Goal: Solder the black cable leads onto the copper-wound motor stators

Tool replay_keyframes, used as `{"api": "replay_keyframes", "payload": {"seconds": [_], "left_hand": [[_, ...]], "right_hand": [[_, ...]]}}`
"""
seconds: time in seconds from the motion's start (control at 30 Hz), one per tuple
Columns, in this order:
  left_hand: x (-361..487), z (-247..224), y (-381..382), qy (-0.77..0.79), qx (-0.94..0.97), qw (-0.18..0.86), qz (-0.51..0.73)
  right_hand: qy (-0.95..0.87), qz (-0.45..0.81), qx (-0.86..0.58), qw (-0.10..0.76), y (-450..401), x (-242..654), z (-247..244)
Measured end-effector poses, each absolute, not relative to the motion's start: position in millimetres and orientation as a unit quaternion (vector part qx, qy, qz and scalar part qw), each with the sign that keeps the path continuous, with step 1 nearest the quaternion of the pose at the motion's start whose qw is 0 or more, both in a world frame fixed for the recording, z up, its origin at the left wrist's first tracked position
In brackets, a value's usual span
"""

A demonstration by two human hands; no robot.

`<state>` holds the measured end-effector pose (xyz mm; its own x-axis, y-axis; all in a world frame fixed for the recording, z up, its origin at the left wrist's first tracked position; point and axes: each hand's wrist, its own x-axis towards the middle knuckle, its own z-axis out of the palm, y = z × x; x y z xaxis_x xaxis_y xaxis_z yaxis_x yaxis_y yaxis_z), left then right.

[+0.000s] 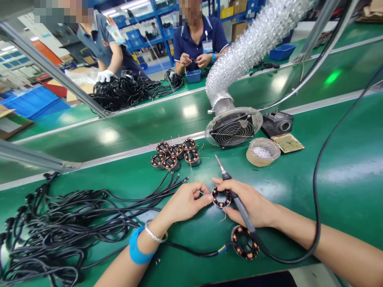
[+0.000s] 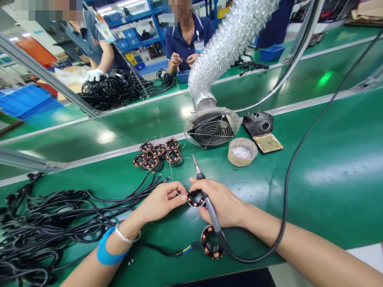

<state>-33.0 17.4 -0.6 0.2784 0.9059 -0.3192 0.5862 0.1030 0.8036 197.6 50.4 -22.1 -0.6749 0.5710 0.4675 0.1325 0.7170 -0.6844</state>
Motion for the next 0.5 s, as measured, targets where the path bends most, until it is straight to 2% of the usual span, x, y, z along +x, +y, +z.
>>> {"api": "replay_keyframes", "payload": {"seconds": [0.1,0.33,0.5], "left_hand": [[-43,0,12,0.572,0.636,0.495,0.149],[-29,5,23,0.533,0.516,0.627,0.239],[-13,14,22,0.547,0.488,0.628,0.262]], "right_hand": [[-0.86,0.313,-0.191,0.354,50,193,-28],[-0.857,0.291,-0.225,0.36,44,196,-27],[-0.856,0.284,-0.248,0.354,43,197,-26]]}}
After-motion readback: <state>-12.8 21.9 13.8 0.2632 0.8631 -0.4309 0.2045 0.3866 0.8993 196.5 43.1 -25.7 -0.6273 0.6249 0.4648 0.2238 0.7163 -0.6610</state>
